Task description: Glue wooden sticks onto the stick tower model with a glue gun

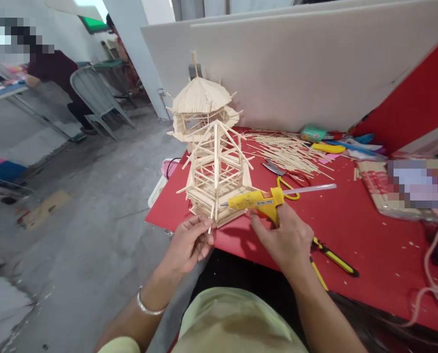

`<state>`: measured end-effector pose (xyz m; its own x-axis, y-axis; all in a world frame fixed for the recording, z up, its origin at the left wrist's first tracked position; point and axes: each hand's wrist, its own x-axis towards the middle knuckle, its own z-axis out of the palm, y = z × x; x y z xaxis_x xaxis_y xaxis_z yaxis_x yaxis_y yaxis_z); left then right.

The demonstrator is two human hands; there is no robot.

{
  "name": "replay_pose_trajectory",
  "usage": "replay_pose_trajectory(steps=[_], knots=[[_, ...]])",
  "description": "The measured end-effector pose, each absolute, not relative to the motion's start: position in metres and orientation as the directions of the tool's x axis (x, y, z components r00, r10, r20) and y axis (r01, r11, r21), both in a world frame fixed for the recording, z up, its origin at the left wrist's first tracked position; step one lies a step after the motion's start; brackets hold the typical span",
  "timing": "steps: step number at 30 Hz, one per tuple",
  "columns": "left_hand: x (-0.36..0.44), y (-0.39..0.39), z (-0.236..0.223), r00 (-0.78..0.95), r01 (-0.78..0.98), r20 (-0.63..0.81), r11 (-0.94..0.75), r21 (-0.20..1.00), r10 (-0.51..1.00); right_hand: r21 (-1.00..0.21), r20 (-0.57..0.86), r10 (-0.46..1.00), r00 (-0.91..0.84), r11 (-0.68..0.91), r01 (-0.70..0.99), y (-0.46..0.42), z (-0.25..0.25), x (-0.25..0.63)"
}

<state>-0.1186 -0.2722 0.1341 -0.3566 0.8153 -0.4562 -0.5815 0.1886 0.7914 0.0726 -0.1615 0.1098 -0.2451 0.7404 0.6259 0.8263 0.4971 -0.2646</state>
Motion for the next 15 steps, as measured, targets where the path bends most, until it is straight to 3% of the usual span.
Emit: replay_pose_trajectory(steps=[3, 15], knots=[[-0.1209, -0.2727, 0.1327, -0.269, -0.592, -0.474, 0.244, 0.768, 0.839, -0.218, 0.649, 0.715, -0.260, 0.502, 0.837, -0.1596, 0.1091, 0.0683], [-0.1250, -0.2725, 0.1282, -0.225, -0.607, -0.476, 0.260, 0.751, 0.850, -0.156, 0.668, 0.678, -0.307, 0.531, 0.833, -0.1559, 0.1065, 0.0642]])
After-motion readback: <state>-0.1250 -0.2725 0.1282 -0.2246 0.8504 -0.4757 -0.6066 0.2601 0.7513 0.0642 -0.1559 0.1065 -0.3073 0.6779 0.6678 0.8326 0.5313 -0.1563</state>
